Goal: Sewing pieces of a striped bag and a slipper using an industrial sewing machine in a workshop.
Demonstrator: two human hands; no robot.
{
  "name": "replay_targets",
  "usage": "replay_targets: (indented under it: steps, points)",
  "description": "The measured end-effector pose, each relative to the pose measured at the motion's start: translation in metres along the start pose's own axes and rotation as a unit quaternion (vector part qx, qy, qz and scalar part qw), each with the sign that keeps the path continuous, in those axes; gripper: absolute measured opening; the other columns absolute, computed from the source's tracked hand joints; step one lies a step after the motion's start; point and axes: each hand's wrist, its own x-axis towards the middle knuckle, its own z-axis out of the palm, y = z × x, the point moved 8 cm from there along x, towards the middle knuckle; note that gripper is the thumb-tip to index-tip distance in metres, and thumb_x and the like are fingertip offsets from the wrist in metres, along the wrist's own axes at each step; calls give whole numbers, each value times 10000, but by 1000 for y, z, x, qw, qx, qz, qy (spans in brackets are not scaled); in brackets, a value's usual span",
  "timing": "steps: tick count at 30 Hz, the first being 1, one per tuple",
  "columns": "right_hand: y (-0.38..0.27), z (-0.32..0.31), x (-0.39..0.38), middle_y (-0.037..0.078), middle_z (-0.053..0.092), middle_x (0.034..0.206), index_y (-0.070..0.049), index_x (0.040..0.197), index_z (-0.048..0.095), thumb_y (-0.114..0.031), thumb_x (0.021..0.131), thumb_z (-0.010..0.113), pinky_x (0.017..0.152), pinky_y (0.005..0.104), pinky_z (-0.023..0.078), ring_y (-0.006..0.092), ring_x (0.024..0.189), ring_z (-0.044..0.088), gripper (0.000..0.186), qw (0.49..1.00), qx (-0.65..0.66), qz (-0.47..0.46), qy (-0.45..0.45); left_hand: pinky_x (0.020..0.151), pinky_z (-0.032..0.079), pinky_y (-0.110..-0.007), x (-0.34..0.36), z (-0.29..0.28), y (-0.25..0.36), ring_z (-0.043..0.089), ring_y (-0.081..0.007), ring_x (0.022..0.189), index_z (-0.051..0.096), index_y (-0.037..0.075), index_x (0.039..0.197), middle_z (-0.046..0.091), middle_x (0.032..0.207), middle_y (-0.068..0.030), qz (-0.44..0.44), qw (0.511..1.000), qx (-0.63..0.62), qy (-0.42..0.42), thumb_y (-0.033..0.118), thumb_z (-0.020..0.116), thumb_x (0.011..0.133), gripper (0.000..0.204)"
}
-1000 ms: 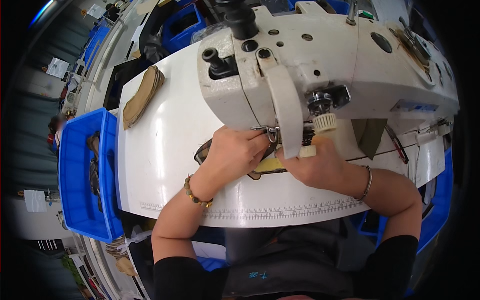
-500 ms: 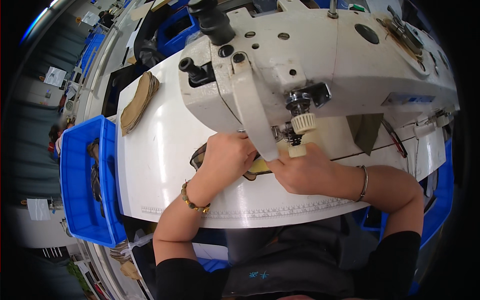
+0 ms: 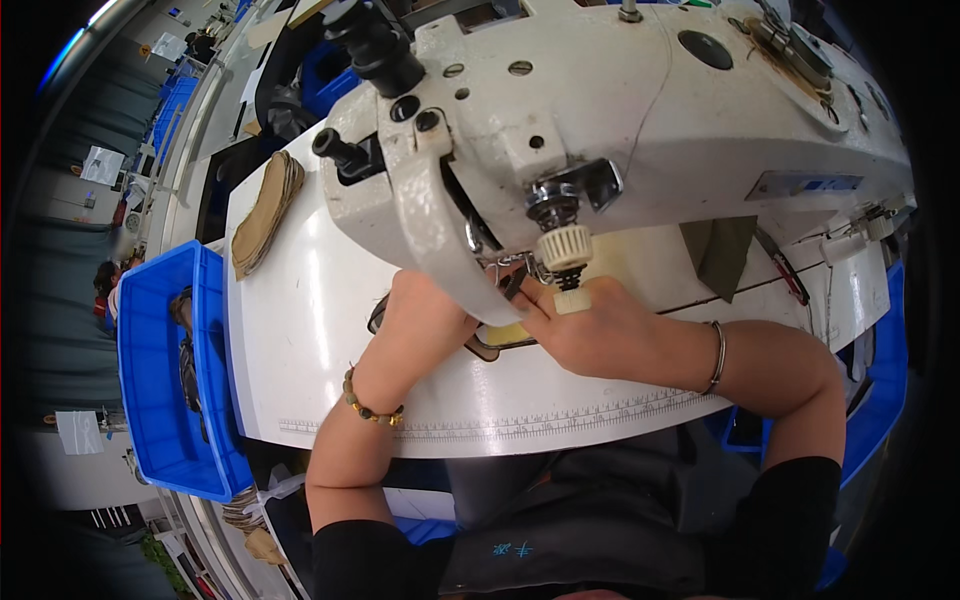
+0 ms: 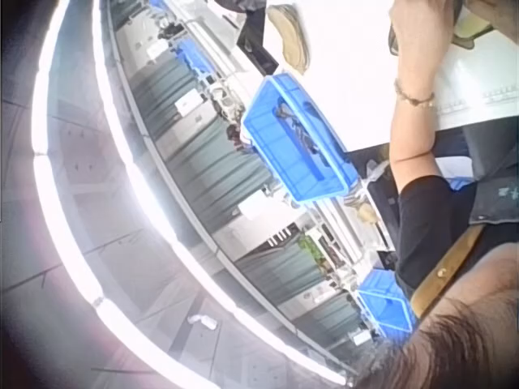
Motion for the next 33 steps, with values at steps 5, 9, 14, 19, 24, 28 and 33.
replay_targets:
  steps: [5, 9, 14, 19, 24, 28, 33]
  points:
    - [-2, 2, 0, 43, 531, 508, -83, 757, 583, -109, 766, 644, 426, 355, 464, 212, 465, 603, 66, 1000, -9, -14, -2, 613, 512, -355, -2, -3, 0, 655, -259, 696, 769, 85, 994, 700, 823, -78, 30, 999, -27, -33, 30, 750, 762, 239]
    - [-4, -2, 1, 29, 511, 501, -89, 740, 550, -107, 738, 648, 414, 344, 454, 195, 457, 595, 99, 1000, -15, -24, 10, 602, 503, -359, -1, -5, 1, 650, -254, 686, 780, 106, 997, 695, 816, -75, 34, 999, -12, -20, 15, 743, 754, 263]
    - [-5, 0, 0, 23, 503, 497, -90, 732, 535, -103, 714, 647, 402, 336, 445, 186, 451, 590, 113, 999, -9, -28, 13, 593, 493, -369, -3, 5, -4, 643, -256, 676, 784, 140, 1004, 694, 825, -69, 28, 999, -3, -38, -3, 731, 735, 309]
    - [-6, -3, 1, 32, 517, 500, -77, 754, 555, -105, 707, 652, 402, 341, 445, 190, 445, 588, 111, 999, -24, -22, 12, 580, 500, -385, -4, 2, -2, 653, -271, 683, 780, 148, 990, 700, 850, -75, 6, 999, 4, -52, 26, 734, 742, 280]
    - [-3, -5, 2, 36, 526, 500, -50, 849, 628, -100, 699, 655, 409, 346, 449, 197, 441, 585, 160, 999, -37, -28, 20, 577, 518, -397, -1, -3, 3, 669, -300, 701, 756, 121, 903, 707, 871, -83, -7, 1000, 3, -30, 71, 745, 747, 164]
    - [-1, -3, 2, 47, 534, 508, -38, 941, 672, -100, 685, 662, 424, 356, 459, 202, 447, 589, 263, 999, -44, -27, 3, 591, 526, -397, 0, -1, 2, 668, -318, 704, 720, 87, 839, 708, 869, -91, -22, 999, 13, -27, 85, 743, 762, 80]
    - [2, 1, -1, 55, 547, 522, -34, 1001, 687, -110, 685, 667, 439, 356, 469, 206, 460, 598, 326, 998, -47, -28, -3, 597, 524, -397, 4, -3, 7, 662, -326, 694, 696, 61, 802, 691, 814, -104, -24, 1000, -2, -18, 83, 738, 769, 58]
